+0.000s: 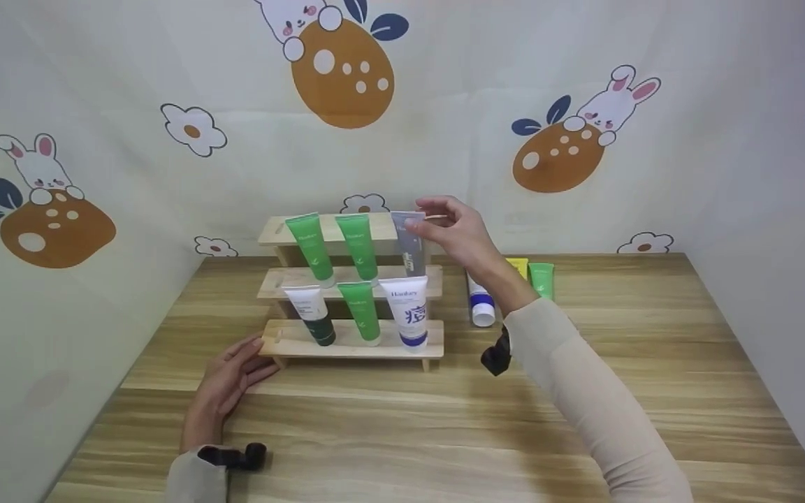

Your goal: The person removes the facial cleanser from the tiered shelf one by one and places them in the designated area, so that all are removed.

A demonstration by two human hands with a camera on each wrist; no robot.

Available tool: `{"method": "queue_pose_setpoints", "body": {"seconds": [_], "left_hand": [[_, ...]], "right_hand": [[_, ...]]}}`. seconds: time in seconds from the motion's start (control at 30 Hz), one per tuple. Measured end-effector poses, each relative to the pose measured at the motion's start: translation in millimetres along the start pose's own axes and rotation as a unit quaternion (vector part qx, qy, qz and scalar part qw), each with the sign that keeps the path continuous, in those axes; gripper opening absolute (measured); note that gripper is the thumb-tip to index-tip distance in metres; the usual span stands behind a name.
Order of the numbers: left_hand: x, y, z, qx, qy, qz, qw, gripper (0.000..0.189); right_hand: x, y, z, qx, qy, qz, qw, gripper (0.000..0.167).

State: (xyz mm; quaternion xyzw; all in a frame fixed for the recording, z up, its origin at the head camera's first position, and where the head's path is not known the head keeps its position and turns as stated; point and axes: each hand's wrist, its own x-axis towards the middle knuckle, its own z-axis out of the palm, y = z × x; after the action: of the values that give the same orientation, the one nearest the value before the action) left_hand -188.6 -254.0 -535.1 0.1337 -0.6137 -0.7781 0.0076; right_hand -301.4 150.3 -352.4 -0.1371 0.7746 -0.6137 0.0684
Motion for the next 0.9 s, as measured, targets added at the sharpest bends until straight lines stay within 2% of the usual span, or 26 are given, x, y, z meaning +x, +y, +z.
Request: {"method": "queue_pose_setpoints", "body": {"seconds": [0.3,0.5,0.73,0.9], "left_hand": [[-1.0,0.7,0.0,-0.003,0.003,-0.005,1.0000,0.051],[-1.6,2.6,0.5,-0.001,-0.004,0.004,1.0000,0.051],[-1.2,2.7,0.4,-0.004,-0.003,0.003,1.0000,0.051],[-0.1,2.9,1.4,-0.001,-0.002,0.004,1.0000,0.051]], "right_hand": [[-2.3,10.2,4.8,-0.003,0.010,0.022,0.9997,0.069],[-2.5,13.2,6.8,-0.023,0.051,0.007,0.9984,0.056],[-4.3,14.9,8.0,-0.035,0.053,0.011,0.9979,0.053],[-4.8,17.1,10.6,-0.040,0.057,-0.002,0.9975,0.049]]}}
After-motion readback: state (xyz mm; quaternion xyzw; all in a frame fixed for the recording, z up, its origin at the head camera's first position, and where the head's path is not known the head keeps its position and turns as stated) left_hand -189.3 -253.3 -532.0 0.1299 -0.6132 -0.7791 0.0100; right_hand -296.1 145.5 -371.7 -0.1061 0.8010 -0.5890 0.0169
